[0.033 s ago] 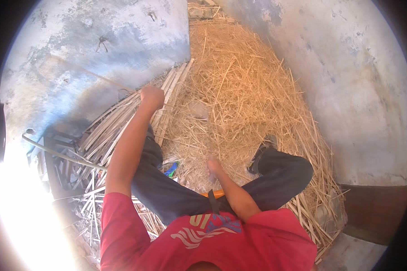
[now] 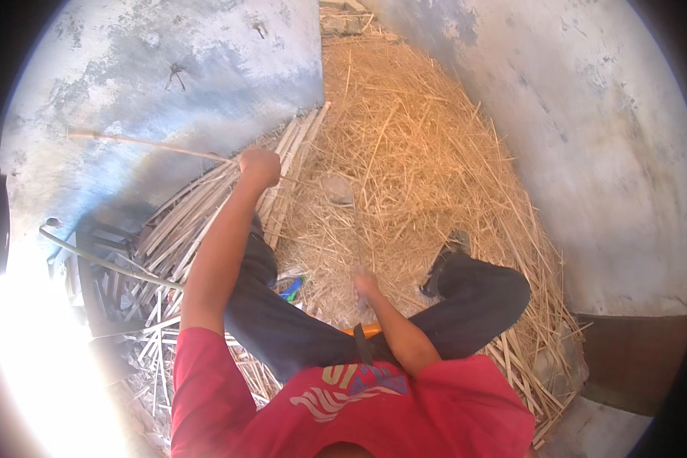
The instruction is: The person sits on a straw-covered floor and uses a utility knife to peel the outer layer off a long bamboo stick. They hold the stick with one hand and scrape the blade along its length, then place the finished stick aside.
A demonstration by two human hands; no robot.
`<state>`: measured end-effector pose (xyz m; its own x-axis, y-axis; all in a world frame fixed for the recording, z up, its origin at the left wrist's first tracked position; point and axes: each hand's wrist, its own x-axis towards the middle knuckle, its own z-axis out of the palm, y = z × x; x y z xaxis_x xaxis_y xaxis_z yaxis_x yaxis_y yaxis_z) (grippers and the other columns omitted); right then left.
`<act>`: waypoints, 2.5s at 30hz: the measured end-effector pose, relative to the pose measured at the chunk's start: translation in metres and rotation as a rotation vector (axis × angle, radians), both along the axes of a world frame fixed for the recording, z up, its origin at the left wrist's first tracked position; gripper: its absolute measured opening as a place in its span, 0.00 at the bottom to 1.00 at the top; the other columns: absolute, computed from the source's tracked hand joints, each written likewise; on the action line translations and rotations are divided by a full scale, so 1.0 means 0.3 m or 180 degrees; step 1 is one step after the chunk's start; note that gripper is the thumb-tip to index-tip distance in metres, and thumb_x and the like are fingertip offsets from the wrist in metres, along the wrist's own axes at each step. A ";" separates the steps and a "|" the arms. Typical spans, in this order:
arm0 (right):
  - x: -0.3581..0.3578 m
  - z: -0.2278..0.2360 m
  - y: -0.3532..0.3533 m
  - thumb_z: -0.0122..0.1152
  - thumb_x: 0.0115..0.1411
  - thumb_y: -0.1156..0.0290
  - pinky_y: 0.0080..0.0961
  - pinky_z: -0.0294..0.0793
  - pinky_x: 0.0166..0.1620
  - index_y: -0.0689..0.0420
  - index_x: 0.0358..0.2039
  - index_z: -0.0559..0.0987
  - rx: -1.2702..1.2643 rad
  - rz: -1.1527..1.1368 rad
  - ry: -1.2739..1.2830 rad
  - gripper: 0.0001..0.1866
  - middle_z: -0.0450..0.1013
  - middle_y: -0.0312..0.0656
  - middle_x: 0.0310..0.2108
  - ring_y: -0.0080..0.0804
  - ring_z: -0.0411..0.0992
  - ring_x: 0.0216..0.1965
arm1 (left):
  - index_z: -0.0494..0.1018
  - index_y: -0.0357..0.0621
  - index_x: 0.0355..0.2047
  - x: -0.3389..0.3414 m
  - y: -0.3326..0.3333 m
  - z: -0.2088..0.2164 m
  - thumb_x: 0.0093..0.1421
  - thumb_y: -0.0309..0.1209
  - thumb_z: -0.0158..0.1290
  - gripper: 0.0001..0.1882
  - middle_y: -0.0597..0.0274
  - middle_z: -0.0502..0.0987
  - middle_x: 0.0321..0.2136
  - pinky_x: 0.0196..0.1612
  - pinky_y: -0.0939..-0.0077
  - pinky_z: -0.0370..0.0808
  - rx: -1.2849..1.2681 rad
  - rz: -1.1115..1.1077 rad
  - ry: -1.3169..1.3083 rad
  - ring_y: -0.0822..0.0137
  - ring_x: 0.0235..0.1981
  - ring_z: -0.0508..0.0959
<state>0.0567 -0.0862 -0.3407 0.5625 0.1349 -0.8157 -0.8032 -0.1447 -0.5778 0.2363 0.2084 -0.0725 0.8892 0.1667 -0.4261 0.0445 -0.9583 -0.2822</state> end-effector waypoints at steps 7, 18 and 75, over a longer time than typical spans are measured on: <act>0.076 0.089 -0.006 0.54 0.50 0.77 0.28 0.65 0.13 0.61 0.20 0.71 -0.0208 0.0038 -0.0599 0.05 0.65 0.39 0.11 0.28 0.63 0.08 | 0.80 0.49 0.41 -0.006 0.014 -0.056 0.58 0.31 0.53 0.12 0.61 0.81 0.41 0.35 0.66 0.78 -0.0151 0.0143 -0.0121 0.60 0.42 0.81; 0.053 0.054 -0.084 0.58 0.53 0.74 0.27 0.63 0.13 0.64 0.25 0.71 -0.0880 -0.0055 -0.0906 0.07 0.65 0.38 0.13 0.27 0.64 0.09 | 0.81 0.49 0.37 0.019 -0.066 -0.032 0.56 0.33 0.55 0.10 0.61 0.82 0.35 0.34 0.65 0.78 -0.0118 -0.0124 -0.0590 0.60 0.38 0.82; 0.214 0.033 0.106 0.55 0.54 0.73 0.30 0.62 0.11 0.60 0.25 0.69 -0.0587 0.0020 -0.2751 0.06 0.65 0.38 0.12 0.27 0.64 0.09 | 0.80 0.53 0.22 0.150 -0.059 -0.087 0.55 0.30 0.52 0.08 0.65 0.81 0.25 0.30 0.67 0.72 0.0142 -0.1303 -0.1420 0.65 0.30 0.81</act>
<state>0.1209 -0.0545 -0.3306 0.9922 0.0484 -0.1145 -0.0950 -0.2984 -0.9497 0.2813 0.1906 -0.0985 0.9761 -0.2173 0.0022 -0.2018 -0.9102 -0.3616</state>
